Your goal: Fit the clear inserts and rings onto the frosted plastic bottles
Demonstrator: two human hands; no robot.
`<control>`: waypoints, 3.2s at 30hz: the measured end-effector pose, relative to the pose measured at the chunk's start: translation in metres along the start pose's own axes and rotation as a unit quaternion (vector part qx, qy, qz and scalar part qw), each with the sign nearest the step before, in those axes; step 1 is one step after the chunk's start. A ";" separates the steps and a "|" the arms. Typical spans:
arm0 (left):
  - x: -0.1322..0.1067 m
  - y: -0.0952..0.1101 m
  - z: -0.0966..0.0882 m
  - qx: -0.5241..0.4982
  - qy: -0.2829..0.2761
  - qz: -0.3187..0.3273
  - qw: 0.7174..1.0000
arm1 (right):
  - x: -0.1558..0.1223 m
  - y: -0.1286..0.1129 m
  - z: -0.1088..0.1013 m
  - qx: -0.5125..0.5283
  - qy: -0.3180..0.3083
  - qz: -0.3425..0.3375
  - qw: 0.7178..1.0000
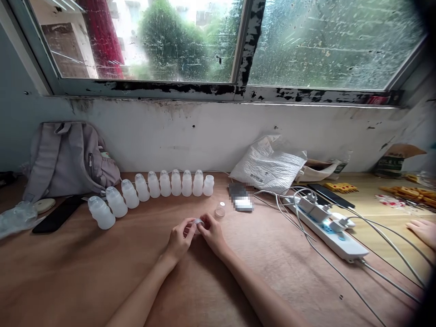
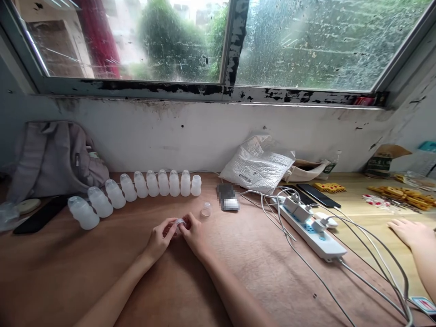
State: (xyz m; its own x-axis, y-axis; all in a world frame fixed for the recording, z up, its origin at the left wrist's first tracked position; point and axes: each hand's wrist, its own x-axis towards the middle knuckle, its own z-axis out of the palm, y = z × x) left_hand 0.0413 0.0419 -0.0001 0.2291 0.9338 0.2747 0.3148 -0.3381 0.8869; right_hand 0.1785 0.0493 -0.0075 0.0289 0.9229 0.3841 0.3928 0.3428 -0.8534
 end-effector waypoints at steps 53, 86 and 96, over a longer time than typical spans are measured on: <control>0.025 -0.023 -0.023 -0.506 0.122 -0.203 0.829 | 0.127 0.020 -0.034 -0.289 0.102 0.048 0.951; 0.022 -0.016 -0.022 -0.519 0.139 -0.201 0.819 | -0.005 -0.007 -0.006 -0.207 -0.023 -0.173 0.963; 0.020 -0.016 -0.020 -0.491 0.132 -0.186 0.841 | -0.005 -0.007 -0.009 -0.217 0.010 -0.216 0.952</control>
State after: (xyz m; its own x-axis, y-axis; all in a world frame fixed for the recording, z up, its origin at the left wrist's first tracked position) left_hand 0.0222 0.0679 -0.0012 0.0297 0.9909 -0.1316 -0.6232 0.1213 0.7726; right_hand 0.1841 0.0410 -0.0003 -0.2061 0.7068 0.6768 0.7144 0.5813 -0.3895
